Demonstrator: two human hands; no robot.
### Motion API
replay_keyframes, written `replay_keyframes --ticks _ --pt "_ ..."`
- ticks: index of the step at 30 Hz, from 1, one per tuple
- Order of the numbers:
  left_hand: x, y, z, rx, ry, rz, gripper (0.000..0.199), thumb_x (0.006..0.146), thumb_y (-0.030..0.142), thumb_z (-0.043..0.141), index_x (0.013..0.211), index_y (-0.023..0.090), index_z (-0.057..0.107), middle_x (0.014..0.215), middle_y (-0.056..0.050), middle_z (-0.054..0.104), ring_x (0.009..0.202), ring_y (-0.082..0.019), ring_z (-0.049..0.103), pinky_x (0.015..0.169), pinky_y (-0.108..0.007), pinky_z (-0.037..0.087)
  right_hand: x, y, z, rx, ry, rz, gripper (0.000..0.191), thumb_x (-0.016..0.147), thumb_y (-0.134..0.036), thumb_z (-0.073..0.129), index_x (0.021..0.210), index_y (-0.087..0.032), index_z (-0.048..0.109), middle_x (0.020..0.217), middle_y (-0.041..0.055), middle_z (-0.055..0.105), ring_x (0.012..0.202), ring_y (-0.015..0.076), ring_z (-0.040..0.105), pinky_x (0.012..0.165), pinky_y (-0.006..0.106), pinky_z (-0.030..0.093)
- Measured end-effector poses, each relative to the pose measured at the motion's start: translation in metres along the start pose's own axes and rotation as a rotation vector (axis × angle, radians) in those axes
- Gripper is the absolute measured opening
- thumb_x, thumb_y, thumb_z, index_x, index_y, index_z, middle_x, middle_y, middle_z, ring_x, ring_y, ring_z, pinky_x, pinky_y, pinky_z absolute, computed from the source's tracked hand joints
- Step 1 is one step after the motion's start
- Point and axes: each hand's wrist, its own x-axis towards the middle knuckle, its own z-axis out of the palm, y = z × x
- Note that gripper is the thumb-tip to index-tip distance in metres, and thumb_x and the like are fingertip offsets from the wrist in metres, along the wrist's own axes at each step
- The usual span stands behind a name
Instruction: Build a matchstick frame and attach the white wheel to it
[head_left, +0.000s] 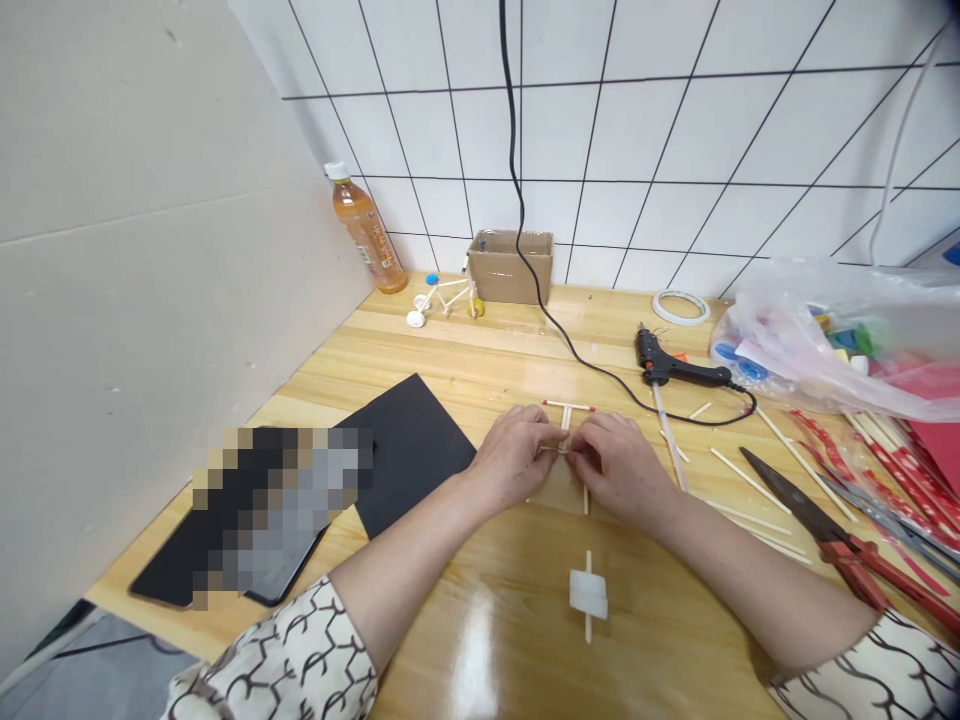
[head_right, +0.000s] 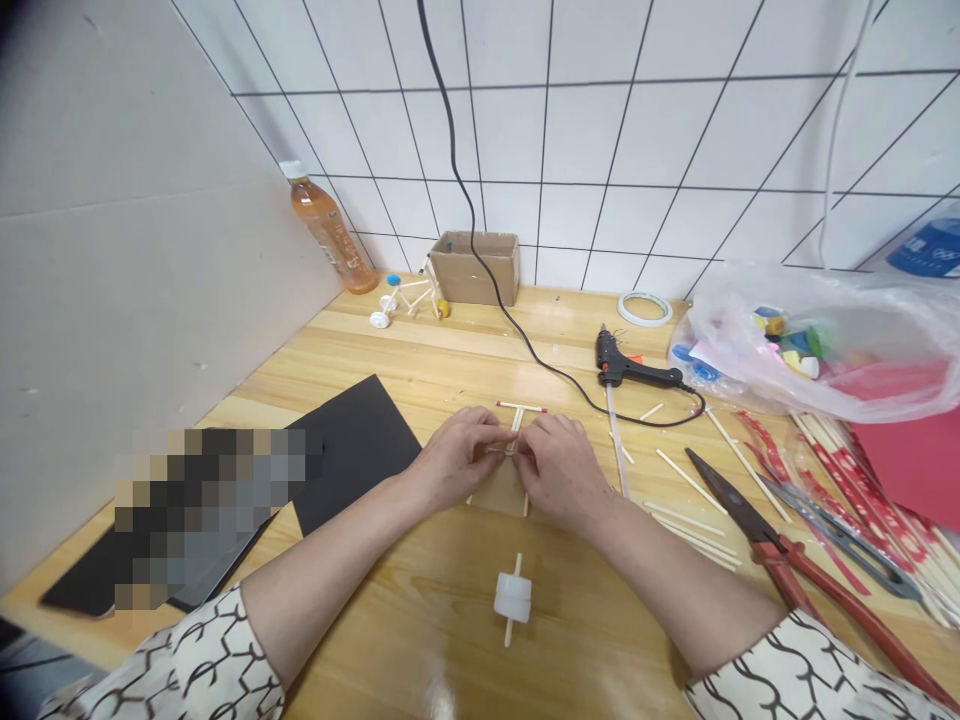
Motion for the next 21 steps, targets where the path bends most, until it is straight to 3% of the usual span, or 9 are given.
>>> replay_keyframes --ticks 21 --pt "0.0005 -0.0003 -0.0003 0.000 -0.007 -0.008 0.026 0.078 0.015 0.056 0.099 0.023 0.069 0.086 -0.004 0.060 0.086 -0.018 0.055 0.079 -0.032 0.046 0.0001 0.0002 -0.0003 -0.004 0.005 -0.014 0.012 0.079 -0.015 0.050 0.067 -0.018 0.053 0.074 0.0050 0.056 0.075 0.0194 0.049 0.068 0.031 0.033"
